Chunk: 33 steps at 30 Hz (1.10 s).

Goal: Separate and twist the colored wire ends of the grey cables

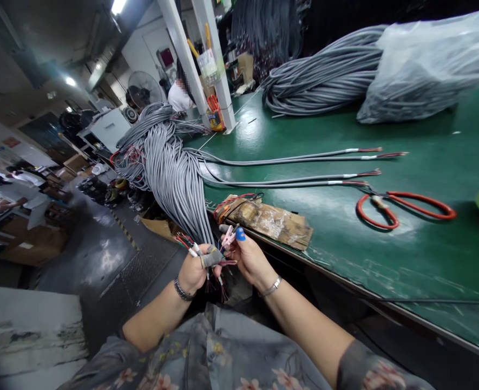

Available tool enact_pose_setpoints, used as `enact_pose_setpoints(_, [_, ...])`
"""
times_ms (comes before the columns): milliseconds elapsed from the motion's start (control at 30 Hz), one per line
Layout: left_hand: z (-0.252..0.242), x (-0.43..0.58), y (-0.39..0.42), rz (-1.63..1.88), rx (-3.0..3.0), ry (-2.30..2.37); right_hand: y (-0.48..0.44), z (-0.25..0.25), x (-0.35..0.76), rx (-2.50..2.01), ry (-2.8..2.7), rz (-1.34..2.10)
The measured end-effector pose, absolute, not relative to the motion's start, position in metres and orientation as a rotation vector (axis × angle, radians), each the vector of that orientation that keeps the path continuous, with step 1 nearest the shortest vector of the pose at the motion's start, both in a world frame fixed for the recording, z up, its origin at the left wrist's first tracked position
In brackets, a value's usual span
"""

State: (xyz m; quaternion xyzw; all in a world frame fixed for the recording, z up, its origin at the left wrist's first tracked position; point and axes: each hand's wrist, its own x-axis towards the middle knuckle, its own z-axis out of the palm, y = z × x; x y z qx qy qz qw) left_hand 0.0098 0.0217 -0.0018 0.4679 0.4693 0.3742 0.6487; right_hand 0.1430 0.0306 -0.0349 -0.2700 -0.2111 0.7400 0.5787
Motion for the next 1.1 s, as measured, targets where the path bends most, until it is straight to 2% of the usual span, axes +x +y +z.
enact_pose_setpoints(300, [-0.008, 0.006, 0.023, 0.812, 1.106, 1.095, 0.033, -0.038, 0.141, -0.645, -0.387, 1.691])
enact_pose_setpoints(567, [-0.009, -0.001, 0.012, 0.82, 1.283, 1.104, 0.028, -0.035, 0.146, -0.597, -0.391, 1.808])
enact_pose_setpoints(1100, [-0.013, 0.013, 0.008, 0.975, 1.25, 1.18, 0.023, -0.039, 0.144, -0.754, -0.588, 1.556])
